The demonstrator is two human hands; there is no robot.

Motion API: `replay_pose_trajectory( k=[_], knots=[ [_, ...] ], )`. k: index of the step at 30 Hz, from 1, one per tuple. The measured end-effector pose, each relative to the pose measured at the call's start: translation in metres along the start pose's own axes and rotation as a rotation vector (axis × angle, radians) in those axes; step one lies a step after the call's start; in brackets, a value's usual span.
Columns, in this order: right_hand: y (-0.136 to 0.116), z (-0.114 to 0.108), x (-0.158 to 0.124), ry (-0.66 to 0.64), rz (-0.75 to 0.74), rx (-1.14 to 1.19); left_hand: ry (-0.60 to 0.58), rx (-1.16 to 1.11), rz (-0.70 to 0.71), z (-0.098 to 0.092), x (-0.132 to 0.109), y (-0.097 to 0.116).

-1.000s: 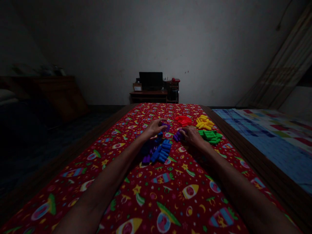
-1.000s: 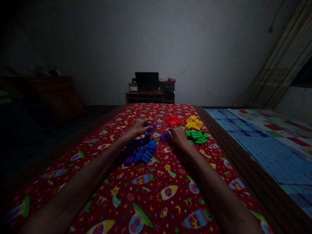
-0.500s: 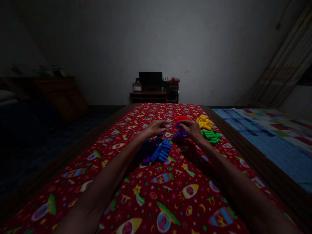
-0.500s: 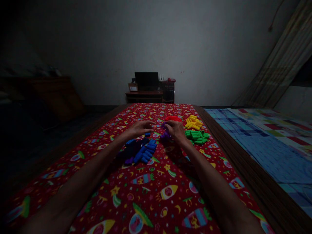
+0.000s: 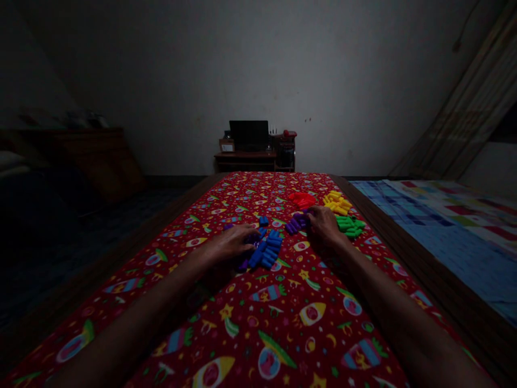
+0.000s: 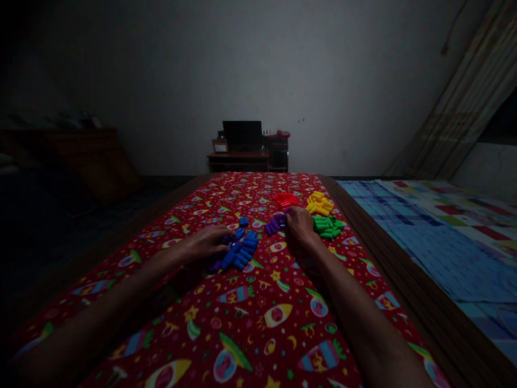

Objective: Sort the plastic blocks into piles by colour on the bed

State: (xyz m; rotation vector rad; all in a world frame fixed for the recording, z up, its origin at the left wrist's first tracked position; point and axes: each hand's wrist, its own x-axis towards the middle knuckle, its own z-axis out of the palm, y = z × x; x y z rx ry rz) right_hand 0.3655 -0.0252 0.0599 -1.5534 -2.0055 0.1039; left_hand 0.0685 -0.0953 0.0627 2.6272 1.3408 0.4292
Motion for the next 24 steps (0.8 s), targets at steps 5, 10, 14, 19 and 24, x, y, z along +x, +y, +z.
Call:
replay_pose_trajectory(
  k=[5, 10, 14, 19, 24],
  knots=[
    [-0.008, -0.009, -0.007, -0.074, 0.075, -0.213, 0.094, -0.056, -0.104, -0.003, 0.010, 0.008],
    [-0.019, -0.015, -0.004, -0.018, -0.010, -0.219, 0.203, -0.249, -0.219, -0.013, 0.015, 0.011],
    [-0.037, -0.019, -0.006, -0.068, -0.203, -0.119, 0.142, -0.270, -0.206, -0.013, 0.014, 0.003],
    [-0.065, -0.013, -0.018, -0.172, -0.455, 0.088, 0.009, -0.157, -0.092, -0.002, 0.009, 0.005],
    [-0.084, 0.003, -0.033, -0.289, -0.646, 0.283, 0.182, -0.051, -0.086, 0.009, 0.010, 0.018]
  ],
)
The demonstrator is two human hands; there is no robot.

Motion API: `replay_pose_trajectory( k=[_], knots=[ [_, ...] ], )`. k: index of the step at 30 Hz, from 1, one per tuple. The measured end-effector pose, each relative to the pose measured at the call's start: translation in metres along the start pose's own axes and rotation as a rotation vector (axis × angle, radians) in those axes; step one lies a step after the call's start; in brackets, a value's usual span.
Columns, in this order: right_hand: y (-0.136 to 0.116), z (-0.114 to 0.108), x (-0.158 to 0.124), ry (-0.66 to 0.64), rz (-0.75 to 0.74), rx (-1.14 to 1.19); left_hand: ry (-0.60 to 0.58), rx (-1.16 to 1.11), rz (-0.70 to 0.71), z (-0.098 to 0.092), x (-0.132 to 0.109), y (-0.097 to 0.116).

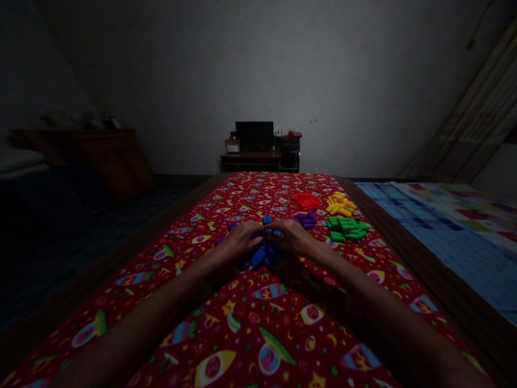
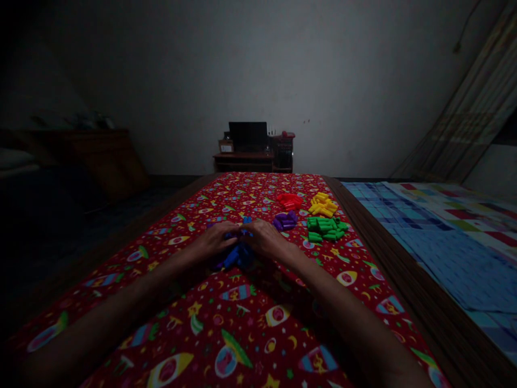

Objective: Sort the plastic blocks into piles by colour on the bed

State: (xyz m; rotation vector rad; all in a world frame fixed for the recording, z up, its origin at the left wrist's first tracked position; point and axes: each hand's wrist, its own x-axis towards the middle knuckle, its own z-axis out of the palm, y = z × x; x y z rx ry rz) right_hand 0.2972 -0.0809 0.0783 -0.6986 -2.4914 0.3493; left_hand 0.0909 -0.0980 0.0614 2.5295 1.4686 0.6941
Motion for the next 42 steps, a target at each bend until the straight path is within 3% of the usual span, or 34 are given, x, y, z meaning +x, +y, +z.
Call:
replay_pose_trajectory(
  k=[6, 12, 17, 20, 23, 28, 33, 38, 42],
  knots=[
    [0.001, -0.003, 0.001, 0.037, 0.131, -0.127, 0.026, -0.133, -0.140, -0.005, 0.010, 0.001],
    [0.039, -0.032, -0.005, 0.142, 0.354, -0.170, -0.007, 0.196, -0.059, -0.001, -0.003, -0.023],
    [0.070, -0.047, -0.018, -0.004, 0.519, -0.285, -0.057, 0.281, -0.044, 0.003, -0.007, -0.025],
    [0.074, -0.049, -0.022, -0.071, 0.575, -0.340, -0.083, 0.265, -0.031, 0.004, -0.007, -0.021],
    [0.071, -0.048, -0.023, -0.060, 0.600, -0.395, -0.073, 0.219, -0.008, 0.005, -0.008, -0.017],
    [0.058, -0.046, -0.016, 0.027, 0.524, -0.427, 0.030, 0.112, -0.009, 0.005, -0.004, -0.011],
    [0.035, -0.035, -0.007, 0.064, 0.262, -0.176, 0.134, -0.126, -0.143, 0.002, 0.007, -0.007],
    [0.014, -0.010, -0.001, -0.006, -0.007, -0.063, 0.218, -0.321, -0.141, 0.003, 0.011, 0.004],
    [0.010, 0.005, 0.000, -0.003, 0.056, -0.063, 0.258, -0.345, -0.155, 0.002, 0.010, 0.014]
  ],
)
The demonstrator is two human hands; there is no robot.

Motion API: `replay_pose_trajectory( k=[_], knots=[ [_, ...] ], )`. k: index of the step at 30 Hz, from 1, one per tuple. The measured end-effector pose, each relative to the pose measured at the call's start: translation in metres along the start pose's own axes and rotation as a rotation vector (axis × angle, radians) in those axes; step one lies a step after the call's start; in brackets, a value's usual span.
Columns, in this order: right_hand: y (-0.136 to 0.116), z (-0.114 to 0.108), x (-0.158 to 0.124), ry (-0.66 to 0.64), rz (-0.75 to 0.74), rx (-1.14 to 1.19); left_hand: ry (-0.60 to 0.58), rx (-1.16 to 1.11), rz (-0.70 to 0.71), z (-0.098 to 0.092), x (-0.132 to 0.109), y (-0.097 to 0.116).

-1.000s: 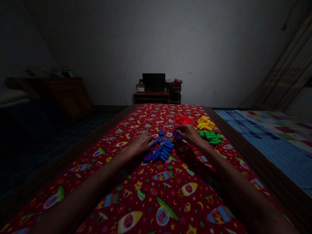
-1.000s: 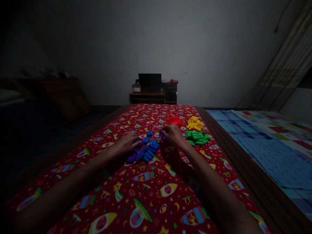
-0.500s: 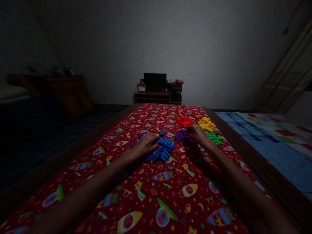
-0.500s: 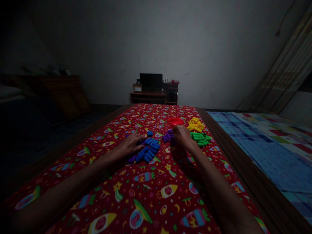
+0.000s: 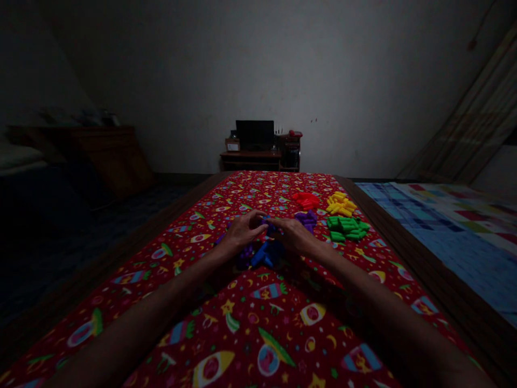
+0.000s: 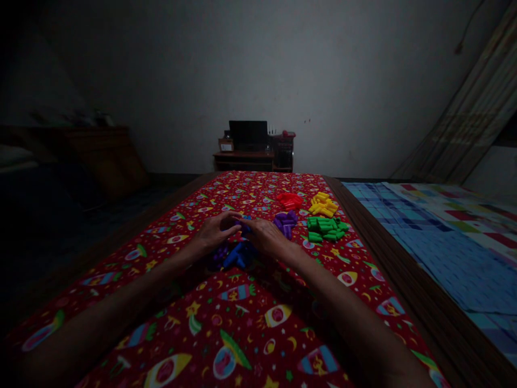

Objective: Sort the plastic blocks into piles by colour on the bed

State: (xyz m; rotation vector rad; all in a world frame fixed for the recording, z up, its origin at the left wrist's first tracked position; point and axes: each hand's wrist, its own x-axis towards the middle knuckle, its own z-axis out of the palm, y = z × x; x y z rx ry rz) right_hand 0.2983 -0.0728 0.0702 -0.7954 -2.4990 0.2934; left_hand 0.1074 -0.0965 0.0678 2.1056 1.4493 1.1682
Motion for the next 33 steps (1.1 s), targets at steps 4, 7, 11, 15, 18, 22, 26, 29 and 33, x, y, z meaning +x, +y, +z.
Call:
replay_pose_trajectory(
  k=[4, 7, 11, 15, 18, 22, 26, 29, 33],
  knots=[
    [0.001, 0.007, -0.001, 0.057, 0.062, 0.098, 0.042, -0.010, 0.008, -0.005, 0.000, 0.006],
    [0.001, 0.008, -0.002, 0.091, 0.116, 0.183, 0.092, -0.047, -0.006, -0.013, 0.002, 0.007],
    [-0.002, 0.009, -0.002, 0.141, 0.150, 0.250, 0.066, -0.087, -0.033, -0.020, 0.005, 0.004],
    [-0.006, 0.009, -0.001, 0.199, 0.046, 0.217, -0.039, -0.061, -0.035, -0.017, 0.003, 0.009],
    [-0.005, 0.004, 0.000, 0.201, 0.029, 0.123, -0.116, -0.021, -0.008, -0.017, 0.002, 0.013],
    [0.013, -0.013, -0.001, 0.207, 0.224, -0.135, -0.249, 0.167, 0.054, -0.031, 0.003, 0.000],
    [0.040, -0.032, -0.011, 0.193, 0.377, -0.352, -0.453, 0.423, 0.106, -0.044, 0.004, -0.027],
    [0.053, -0.037, -0.018, 0.095, 0.440, -0.435, -0.510, 0.502, 0.097, -0.044, 0.003, -0.037],
    [0.060, -0.036, -0.021, 0.014, 0.426, -0.436, -0.518, 0.568, 0.049, -0.038, 0.004, -0.033]
  ],
)
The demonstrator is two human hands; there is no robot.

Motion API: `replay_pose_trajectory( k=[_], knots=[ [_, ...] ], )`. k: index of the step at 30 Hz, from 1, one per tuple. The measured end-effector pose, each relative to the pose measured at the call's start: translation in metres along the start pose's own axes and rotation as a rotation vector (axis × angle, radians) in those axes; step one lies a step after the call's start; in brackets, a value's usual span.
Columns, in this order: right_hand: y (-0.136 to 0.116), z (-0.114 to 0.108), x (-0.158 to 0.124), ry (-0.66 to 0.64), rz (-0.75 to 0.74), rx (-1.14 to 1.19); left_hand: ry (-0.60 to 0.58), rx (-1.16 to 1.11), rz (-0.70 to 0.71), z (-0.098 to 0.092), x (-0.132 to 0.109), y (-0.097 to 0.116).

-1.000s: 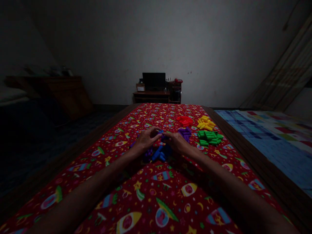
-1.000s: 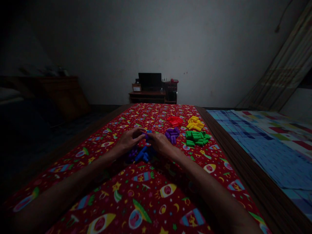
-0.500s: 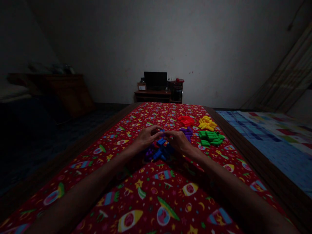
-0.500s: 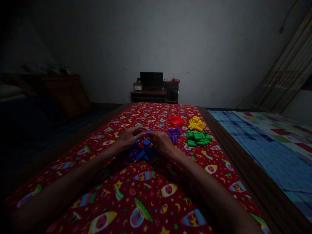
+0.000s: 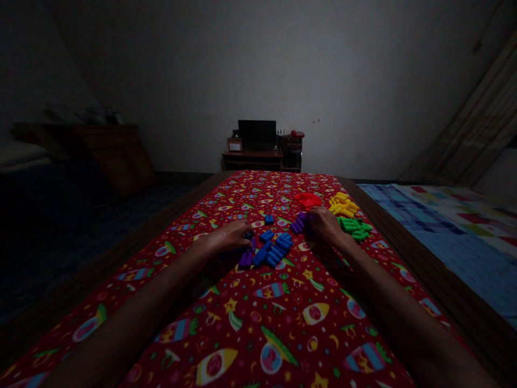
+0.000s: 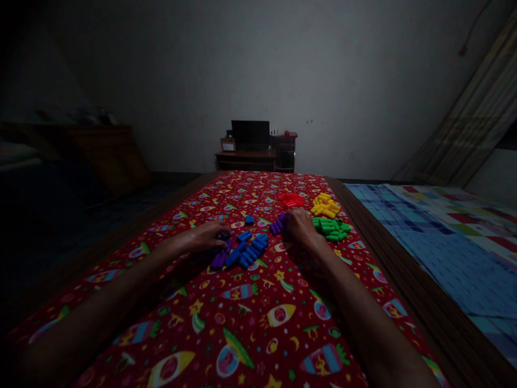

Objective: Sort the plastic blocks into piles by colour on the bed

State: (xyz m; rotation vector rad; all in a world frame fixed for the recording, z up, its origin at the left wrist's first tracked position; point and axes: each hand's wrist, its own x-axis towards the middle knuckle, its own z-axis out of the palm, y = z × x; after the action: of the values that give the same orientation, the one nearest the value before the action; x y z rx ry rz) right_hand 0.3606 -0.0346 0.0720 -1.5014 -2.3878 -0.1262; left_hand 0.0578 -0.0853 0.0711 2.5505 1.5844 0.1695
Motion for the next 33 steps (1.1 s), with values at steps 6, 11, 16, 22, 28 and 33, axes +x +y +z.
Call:
replay_pose_trajectory(
  k=[6, 11, 16, 22, 28, 33],
  knots=[
    [-0.001, 0.002, 0.004, 0.154, -0.084, 0.092, -0.076, 0.029, 0.043, -0.006, 0.000, 0.010],
    [-0.027, -0.008, 0.001, 0.217, -0.196, 0.204, 0.083, -0.144, -0.030, -0.015, -0.002, 0.020],
    [-0.065, -0.007, -0.009, 0.112, -0.358, 0.445, 0.177, -0.300, -0.079, -0.022, -0.001, 0.028],
    [-0.078, 0.009, -0.015, 0.009, -0.424, 0.461, 0.071, -0.075, 0.043, -0.003, -0.003, 0.015],
    [-0.079, 0.009, -0.017, 0.025, -0.384, 0.460, 0.169, -0.111, -0.032, -0.007, 0.000, 0.021],
    [-0.084, 0.005, -0.015, 0.048, -0.363, 0.692, 0.318, -0.339, 0.038, -0.014, 0.002, 0.043]
  ],
)
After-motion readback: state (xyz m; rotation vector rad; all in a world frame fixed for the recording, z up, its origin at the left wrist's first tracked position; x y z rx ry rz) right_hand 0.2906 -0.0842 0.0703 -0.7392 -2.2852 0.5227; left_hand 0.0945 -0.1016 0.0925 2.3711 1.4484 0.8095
